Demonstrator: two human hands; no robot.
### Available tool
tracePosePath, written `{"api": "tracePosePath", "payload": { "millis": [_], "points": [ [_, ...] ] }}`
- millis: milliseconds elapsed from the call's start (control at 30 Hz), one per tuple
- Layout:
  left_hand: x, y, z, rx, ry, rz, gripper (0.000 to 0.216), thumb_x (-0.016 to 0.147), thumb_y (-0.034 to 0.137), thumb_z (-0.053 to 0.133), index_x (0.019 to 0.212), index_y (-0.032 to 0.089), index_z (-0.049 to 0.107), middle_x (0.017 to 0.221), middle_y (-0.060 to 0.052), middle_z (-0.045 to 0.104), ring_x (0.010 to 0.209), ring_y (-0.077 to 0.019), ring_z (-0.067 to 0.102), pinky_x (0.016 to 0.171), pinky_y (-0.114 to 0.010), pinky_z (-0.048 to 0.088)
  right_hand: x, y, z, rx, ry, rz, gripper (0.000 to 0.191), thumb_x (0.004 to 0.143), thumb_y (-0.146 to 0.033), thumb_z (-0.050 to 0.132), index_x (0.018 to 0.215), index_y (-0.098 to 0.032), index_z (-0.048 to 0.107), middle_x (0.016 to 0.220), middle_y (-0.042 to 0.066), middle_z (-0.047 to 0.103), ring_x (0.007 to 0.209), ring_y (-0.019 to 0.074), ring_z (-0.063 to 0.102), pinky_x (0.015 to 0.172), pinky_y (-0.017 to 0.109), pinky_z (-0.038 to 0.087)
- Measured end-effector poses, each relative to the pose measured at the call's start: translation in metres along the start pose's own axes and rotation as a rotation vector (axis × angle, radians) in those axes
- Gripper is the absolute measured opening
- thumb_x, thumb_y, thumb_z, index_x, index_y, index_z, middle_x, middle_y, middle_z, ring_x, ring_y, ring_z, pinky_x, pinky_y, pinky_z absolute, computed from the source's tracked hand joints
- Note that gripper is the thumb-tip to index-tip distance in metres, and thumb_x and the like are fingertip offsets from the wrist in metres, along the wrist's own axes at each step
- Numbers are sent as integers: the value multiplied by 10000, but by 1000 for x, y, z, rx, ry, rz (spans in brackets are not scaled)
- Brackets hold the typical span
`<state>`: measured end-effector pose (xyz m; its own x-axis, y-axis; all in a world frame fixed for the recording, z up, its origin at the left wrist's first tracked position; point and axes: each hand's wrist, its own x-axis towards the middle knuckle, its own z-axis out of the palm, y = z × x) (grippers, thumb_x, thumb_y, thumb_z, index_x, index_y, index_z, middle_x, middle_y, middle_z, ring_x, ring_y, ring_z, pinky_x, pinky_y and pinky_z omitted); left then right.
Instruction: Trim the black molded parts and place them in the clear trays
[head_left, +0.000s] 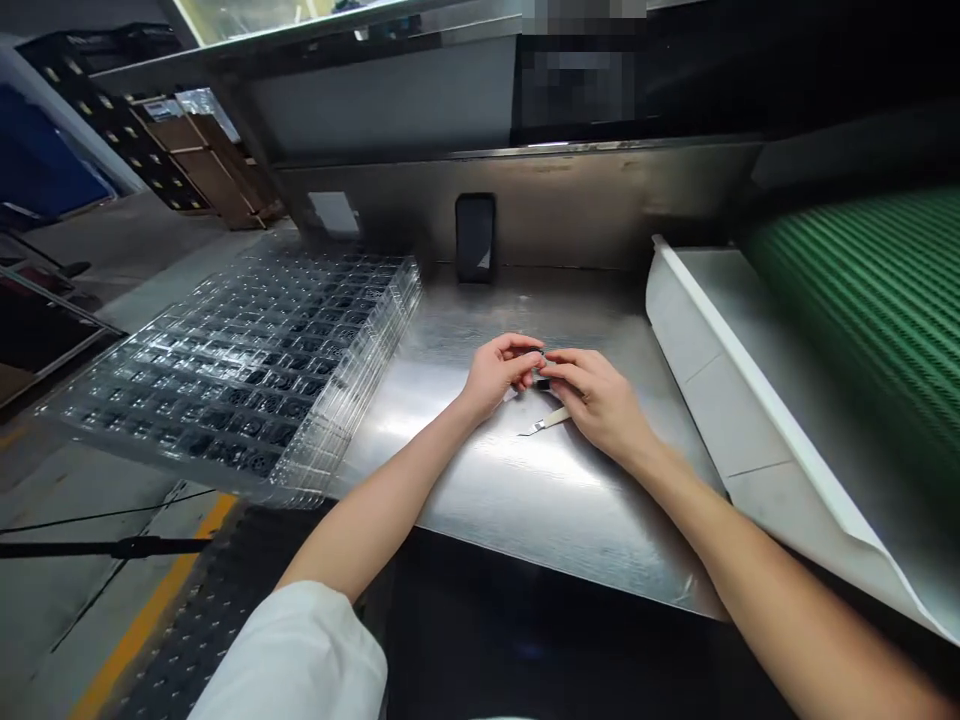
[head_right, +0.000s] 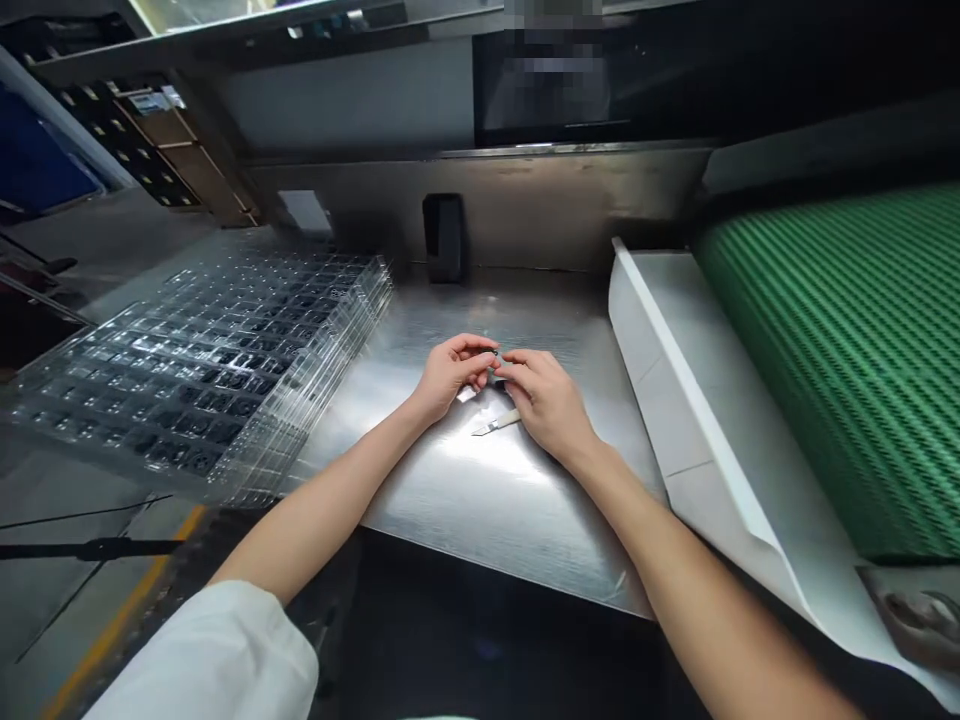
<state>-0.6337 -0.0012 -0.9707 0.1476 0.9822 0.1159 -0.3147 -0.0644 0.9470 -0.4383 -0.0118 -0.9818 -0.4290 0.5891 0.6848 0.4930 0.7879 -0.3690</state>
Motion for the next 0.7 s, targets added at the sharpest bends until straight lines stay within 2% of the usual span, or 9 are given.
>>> {"api": "tracePosePath", "payload": {
  "millis": [100,267,367,500,700],
  "points": [
    [0,-2,2,-13,-47,-15,399,769,382,862,1049,123,744,805,-40,745,533,-84,603,491,-204,481,3,-7,-3,10,77,57,187,1035,-195,575,1037,-259,750,1123,58,740,1055,260,664,933,442,548],
    [-2,1,2,-38,-62,-89,461,759,414,882,1070,124,702,848,-68,769,624,-153,725,579,-254,595,4,-14,-5,61,169,218,101,1004,-265,640,1034,-238,732,993,48,729,937,245,667,834,403,525],
    [-5,0,4,-35,-52,-83,483,741,426,900,1027,135,641,794,-62,760,645,-195,757,607,-284,628,3,-14,-2,98,162,299,132,986,-342,675,1025,-231,736,969,46,717,882,230,659,796,383,513],
    [-8,-2,8,-12,-70,-79,484,761,450,879,996,158,573,720,-44,737,644,-223,770,618,-305,641,3,-12,0,134,151,345,134,951,-360,695,934,-237,745,935,33,716,843,213,652,764,366,495],
    [-11,-1,9,22,-103,-80,471,769,441,850,984,184,518,728,-29,742,634,-214,769,611,-293,628,5,-12,-1,224,185,368,172,922,-370,688,837,-237,754,880,33,711,822,204,641,704,336,494]
  ]
}}
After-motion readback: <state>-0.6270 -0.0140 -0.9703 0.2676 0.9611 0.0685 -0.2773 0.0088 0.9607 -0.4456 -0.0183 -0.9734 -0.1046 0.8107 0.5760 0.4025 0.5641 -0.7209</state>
